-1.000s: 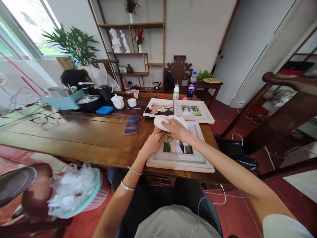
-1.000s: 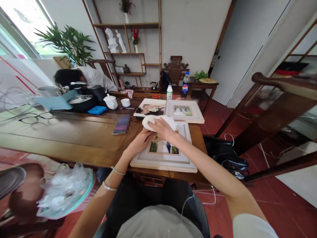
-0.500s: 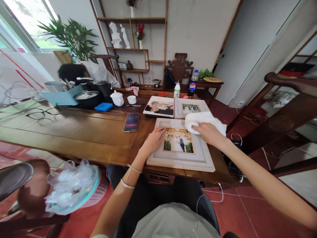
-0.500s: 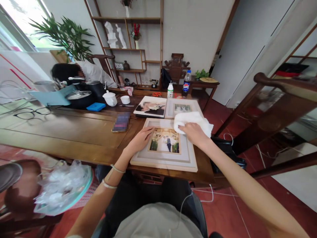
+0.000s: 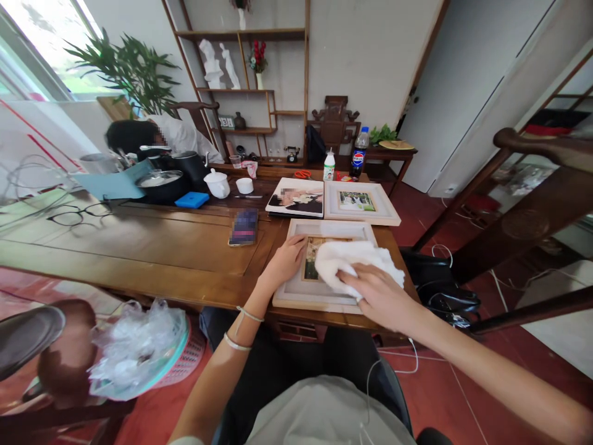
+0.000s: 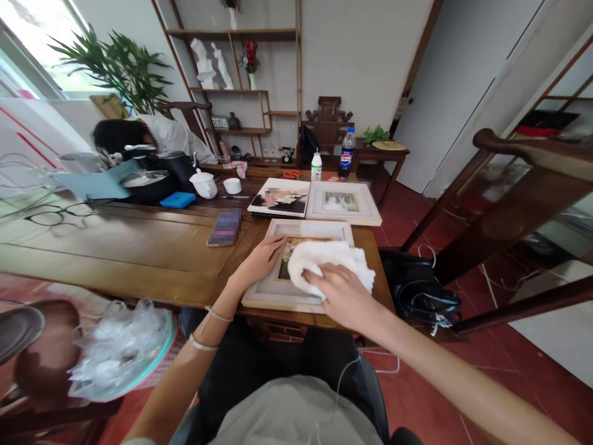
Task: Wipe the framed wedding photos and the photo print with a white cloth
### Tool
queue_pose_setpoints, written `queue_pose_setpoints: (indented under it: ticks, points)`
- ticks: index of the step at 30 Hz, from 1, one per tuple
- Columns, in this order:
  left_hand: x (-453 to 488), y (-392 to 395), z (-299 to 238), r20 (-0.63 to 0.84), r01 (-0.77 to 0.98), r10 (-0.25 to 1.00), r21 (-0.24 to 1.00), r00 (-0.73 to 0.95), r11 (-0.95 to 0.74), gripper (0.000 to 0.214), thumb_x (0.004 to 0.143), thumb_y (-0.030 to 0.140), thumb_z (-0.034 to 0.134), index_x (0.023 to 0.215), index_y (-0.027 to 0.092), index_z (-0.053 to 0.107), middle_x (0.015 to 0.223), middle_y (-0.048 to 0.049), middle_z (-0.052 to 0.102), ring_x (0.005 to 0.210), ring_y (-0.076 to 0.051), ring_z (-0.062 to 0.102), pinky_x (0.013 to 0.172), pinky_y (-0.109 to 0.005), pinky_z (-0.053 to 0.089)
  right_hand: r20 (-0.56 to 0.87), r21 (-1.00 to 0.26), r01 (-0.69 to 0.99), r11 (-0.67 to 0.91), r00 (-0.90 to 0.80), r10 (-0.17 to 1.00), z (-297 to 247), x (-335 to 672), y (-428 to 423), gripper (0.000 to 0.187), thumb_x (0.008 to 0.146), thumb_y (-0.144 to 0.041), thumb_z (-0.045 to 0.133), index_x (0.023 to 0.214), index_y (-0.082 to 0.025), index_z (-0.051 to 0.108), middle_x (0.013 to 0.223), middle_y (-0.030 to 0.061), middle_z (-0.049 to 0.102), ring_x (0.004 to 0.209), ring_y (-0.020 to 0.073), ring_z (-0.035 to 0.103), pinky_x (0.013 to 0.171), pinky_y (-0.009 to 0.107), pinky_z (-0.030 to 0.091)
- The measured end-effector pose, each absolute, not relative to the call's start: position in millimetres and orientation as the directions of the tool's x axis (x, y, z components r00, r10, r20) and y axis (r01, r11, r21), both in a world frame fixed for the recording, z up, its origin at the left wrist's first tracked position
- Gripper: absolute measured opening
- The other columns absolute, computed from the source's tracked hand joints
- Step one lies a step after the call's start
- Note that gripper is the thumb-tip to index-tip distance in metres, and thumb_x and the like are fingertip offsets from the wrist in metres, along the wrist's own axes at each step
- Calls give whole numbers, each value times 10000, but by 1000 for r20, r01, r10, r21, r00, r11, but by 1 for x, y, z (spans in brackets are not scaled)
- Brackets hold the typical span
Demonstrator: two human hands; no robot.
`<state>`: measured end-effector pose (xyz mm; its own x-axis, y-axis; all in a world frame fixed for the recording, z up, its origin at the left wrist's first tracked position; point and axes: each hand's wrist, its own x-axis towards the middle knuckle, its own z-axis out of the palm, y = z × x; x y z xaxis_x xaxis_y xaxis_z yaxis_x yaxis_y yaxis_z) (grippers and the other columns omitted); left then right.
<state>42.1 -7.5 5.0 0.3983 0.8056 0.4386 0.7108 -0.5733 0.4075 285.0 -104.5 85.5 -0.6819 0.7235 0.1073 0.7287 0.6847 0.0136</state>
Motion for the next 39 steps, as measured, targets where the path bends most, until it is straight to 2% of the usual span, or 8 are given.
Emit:
queue_pose_setpoints:
  ticks: [4,10,18,21,25,28,34,39]
  points:
    - [42,-9,6,442,711,799,395,408,-582,393,895,127,367,1244,129,547,1314,-137,536,1247,-227,477,1053,-404,408,212,146,796,588,-606,767,65,295,-46,640,638,23,470,1255,-137,530,1251,187,563,1267,293,415,1021,442,289]
    - [42,-9,7,431,716,808,402,402,-570,390,902,142,363,1247,127,544,1318,-137,535,1251,-234,472,1046,-410,414,226,72,833,549,-549,805,63,284,10,657,686,-25,493,1335,-100,435,1270,208,557,1343,314,310,1035,498,250]
    - [43,-7,7,423,699,811,429,405,-573,382,916,151,352,1243,138,549,1321,-127,537,1249,-219,478,1054,-395,411,32,-75,594,801,-801,597,88,265,-72,571,652,36,432,1167,-146,598,1205,173,577,1211,287,459,966,430,354]
    - [43,-7,5,416,712,826,438,381,-549,390,913,148,358,1256,136,541,1336,-125,526,1269,-223,459,1062,-403,401,-32,-185,587,788,-805,592,113,275,-116,589,609,54,410,1092,-196,635,1213,117,583,1174,252,493,948,381,372]
    - [42,-8,4,413,711,832,450,371,-541,387,915,158,365,1258,126,543,1336,-132,525,1274,-226,453,1068,-411,393,-161,-275,650,708,-757,633,134,300,-133,542,608,39,392,986,-238,665,989,39,670,935,197,611,803,299,438]
    - [42,-8,5,422,701,822,448,381,-555,390,912,156,367,1259,131,543,1334,-131,526,1268,-227,459,1065,-413,396,-110,-219,695,685,-715,690,126,313,-111,555,630,25,396,1051,-225,657,1027,52,671,954,205,611,815,306,446]
    - [40,-6,4,446,696,808,435,385,-571,379,907,164,386,1245,156,558,1324,-113,538,1248,-220,481,1062,-402,403,142,65,808,586,-588,796,86,316,-24,610,665,19,446,1233,-171,558,1324,158,525,1194,291,497,976,459,370]
    - [41,-7,4,433,702,818,441,380,-560,379,912,165,376,1242,155,561,1327,-113,539,1256,-216,476,1062,-398,403,184,102,823,559,-568,802,75,308,10,607,695,13,444,1287,-107,501,1248,199,563,1250,301,442,1014,475,317]
